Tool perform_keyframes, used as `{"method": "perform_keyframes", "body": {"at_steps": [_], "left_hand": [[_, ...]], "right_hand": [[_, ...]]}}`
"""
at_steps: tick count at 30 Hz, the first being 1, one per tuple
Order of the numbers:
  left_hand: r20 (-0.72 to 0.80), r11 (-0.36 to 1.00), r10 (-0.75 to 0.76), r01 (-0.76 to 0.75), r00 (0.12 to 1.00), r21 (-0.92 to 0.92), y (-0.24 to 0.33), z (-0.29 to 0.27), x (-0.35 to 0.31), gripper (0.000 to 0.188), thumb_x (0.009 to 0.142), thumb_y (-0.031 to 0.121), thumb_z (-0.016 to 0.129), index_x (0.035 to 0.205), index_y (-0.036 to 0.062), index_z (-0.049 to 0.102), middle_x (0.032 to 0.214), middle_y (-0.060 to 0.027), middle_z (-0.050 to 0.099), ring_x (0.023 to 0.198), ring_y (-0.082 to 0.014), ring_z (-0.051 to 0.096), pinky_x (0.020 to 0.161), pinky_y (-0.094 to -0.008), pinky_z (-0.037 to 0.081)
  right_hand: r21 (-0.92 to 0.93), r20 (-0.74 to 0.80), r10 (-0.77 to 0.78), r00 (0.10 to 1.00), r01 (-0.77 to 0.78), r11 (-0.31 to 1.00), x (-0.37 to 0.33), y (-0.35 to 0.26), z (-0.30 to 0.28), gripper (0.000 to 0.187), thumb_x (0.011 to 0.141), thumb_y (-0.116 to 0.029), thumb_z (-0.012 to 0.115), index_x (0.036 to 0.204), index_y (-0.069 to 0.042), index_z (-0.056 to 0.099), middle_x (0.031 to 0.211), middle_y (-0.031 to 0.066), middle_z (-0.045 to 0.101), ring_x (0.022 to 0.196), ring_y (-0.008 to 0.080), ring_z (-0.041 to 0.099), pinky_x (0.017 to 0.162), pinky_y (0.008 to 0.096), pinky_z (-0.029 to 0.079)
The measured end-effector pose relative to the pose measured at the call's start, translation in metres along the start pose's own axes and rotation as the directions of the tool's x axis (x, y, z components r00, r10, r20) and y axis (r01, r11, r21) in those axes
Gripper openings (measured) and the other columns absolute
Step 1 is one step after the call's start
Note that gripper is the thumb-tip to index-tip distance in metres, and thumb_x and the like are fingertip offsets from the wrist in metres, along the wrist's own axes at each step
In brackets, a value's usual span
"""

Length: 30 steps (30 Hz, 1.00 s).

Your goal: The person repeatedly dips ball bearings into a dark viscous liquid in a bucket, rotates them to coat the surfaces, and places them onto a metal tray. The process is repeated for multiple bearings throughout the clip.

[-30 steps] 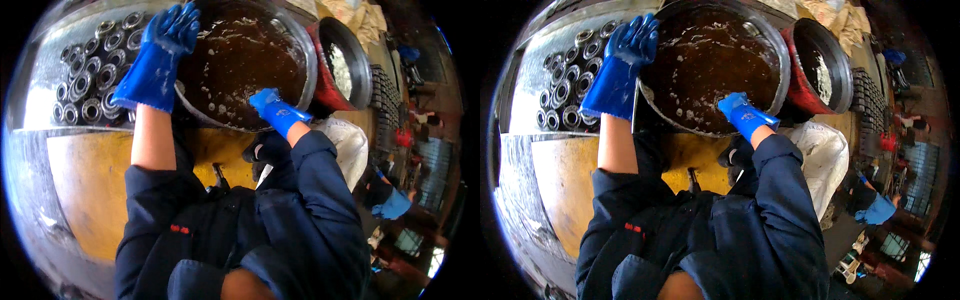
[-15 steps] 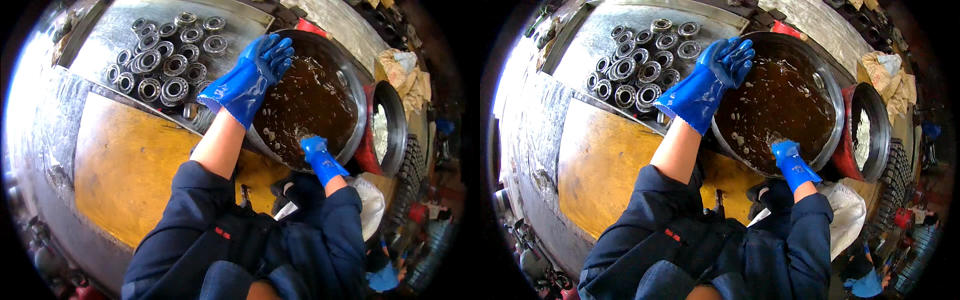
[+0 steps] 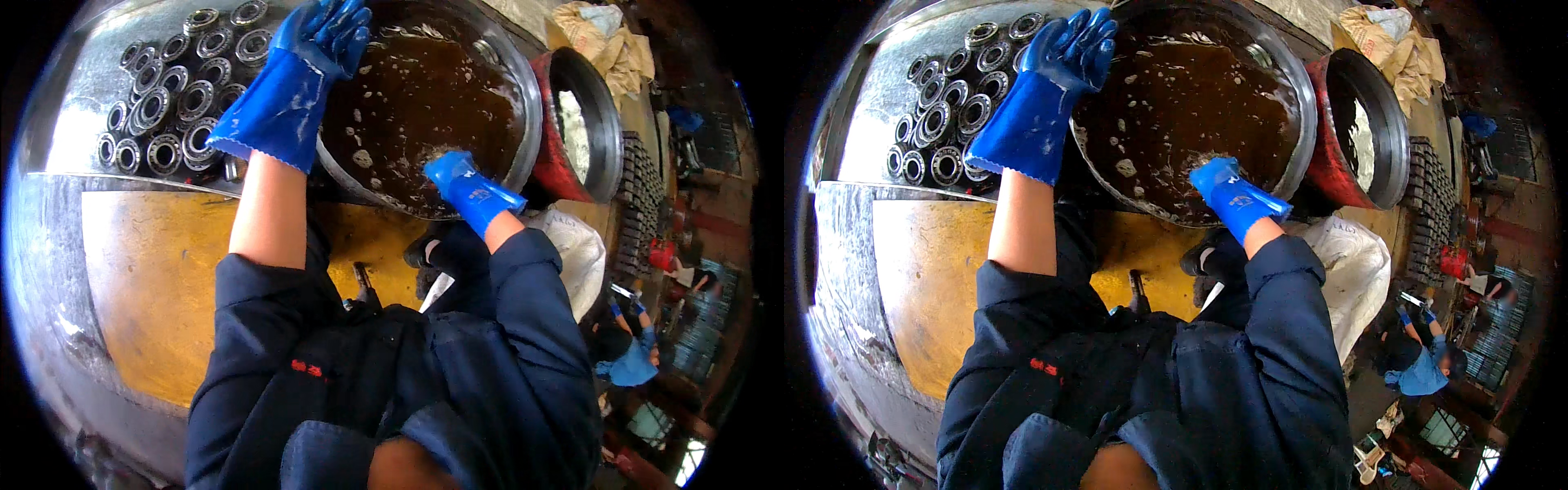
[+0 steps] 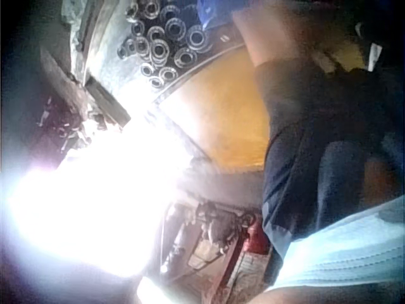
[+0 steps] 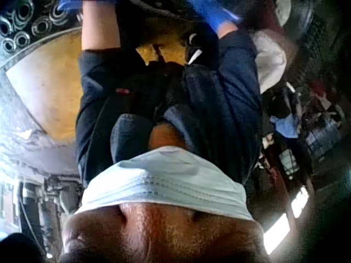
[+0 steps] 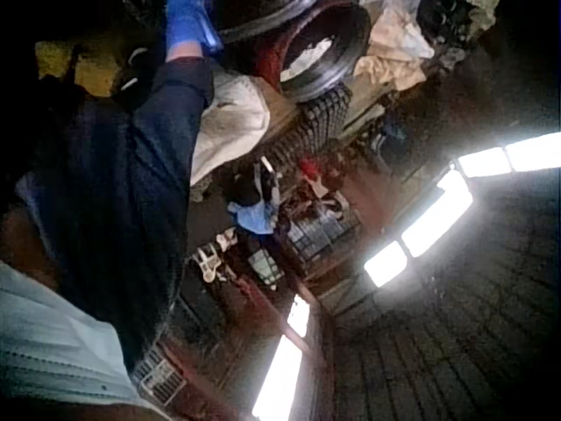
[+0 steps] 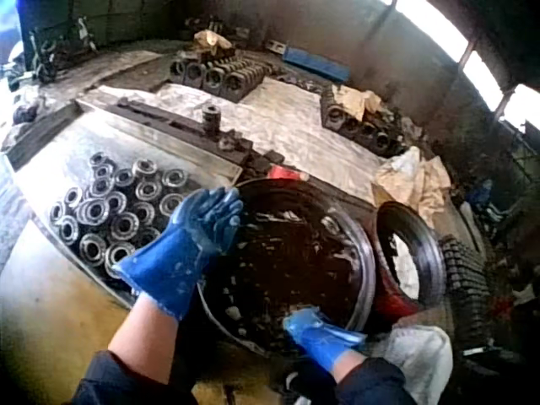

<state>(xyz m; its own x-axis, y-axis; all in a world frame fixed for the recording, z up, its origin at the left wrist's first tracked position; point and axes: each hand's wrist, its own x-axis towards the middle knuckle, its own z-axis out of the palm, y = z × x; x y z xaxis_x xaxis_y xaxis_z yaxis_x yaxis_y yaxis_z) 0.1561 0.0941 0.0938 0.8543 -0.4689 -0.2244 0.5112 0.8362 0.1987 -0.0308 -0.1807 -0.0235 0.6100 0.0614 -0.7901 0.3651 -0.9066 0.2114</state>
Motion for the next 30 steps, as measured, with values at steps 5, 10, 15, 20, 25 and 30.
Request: {"method": "perform_keyframes", "body": {"at_steps": [5,10,15,20,25,30], "left_hand": [[0.002,0.999,-0.044,0.044,0.999,0.012,-0.018,0.024,0.01,0.044,0.108,0.03,0.043,0.145,0.0095,0.053,0.148,-0.0154,0.059,0.134,-0.0339,0.058,0.103,-0.047,0.053],[-0.053,0.998,0.0,0.003,0.999,0.059,-0.004,0.011,0.007,0.042,0.108,0.03,0.043,0.143,0.0099,0.054,0.147,-0.0148,0.06,0.133,-0.0335,0.058,0.102,-0.0467,0.053],[-0.048,0.999,-0.024,0.025,0.999,0.024,-0.003,0.008,0.007,0.04,0.108,0.031,0.045,0.14,0.0104,0.056,0.143,-0.0141,0.062,0.13,-0.0336,0.06,0.1,-0.0471,0.053],[-0.07,1.0,-0.007,0.009,0.998,0.023,0.008,-0.001,0.001,0.038,0.107,0.032,0.046,0.136,0.0109,0.058,0.14,-0.0135,0.064,0.128,-0.0338,0.061,0.097,-0.0475,0.054],[-0.012,0.997,-0.076,0.075,0.997,-0.017,-0.016,0.019,0.012,0.036,0.107,0.033,0.047,0.132,0.0114,0.061,0.136,-0.0128,0.066,0.125,-0.0339,0.063,0.095,-0.0479,0.055],[-0.035,0.998,-0.052,0.052,0.998,-0.021,-0.003,0.005,0.003,0.034,0.107,0.034,0.048,0.129,0.012,0.063,0.133,-0.0121,0.069,0.122,-0.034,0.064,0.093,-0.0483,0.055]], "right_hand": [[0.498,-0.093,0.296,0.951,-0.213,0.84,0.005,0.064,0.086,0.046,0.081,-0.039,0.077,0.118,-0.012,0.073,0.12,0.0218,0.072,0.112,0.0427,0.068,0.093,0.0482,0.055],[0.934,-0.015,0.469,0.883,-0.156,0.323,0.001,0.023,0.066,0.061,0.079,-0.045,0.076,0.124,-0.004,0.071,0.126,0.0272,0.069,0.117,0.0422,0.067,0.099,0.0464,0.053],[0.028,-0.056,0.14,0.988,-0.139,0.99,0.001,-0.009,0.009,0.033,0.084,-0.03,0.078,0.114,-0.016,0.077,0.118,0.008,0.077,0.112,0.0357,0.072,0.091,0.0512,0.056],[0.402,-0.097,0.274,0.957,-0.214,0.89,0.004,0.001,0.033,0.047,0.079,-0.038,0.082,0.119,-0.015,0.076,0.123,0.0144,0.074,0.118,0.0357,0.069,0.095,0.0516,0.055],[0.907,-0.108,0.467,0.878,-0.104,0.407,0.013,0.034,0.096,0.047,0.083,-0.035,0.074,0.122,-0.008,0.072,0.129,0.0202,0.07,0.118,0.0419,0.066,0.098,0.0483,0.053],[0.016,-0.102,0.057,0.993,-0.056,0.998,0.004,-0.006,0.007,0.036,0.084,-0.028,0.072,0.116,-0.013,0.075,0.122,0.0159,0.072,0.111,0.0405,0.07,0.094,0.0501,0.056]]}}
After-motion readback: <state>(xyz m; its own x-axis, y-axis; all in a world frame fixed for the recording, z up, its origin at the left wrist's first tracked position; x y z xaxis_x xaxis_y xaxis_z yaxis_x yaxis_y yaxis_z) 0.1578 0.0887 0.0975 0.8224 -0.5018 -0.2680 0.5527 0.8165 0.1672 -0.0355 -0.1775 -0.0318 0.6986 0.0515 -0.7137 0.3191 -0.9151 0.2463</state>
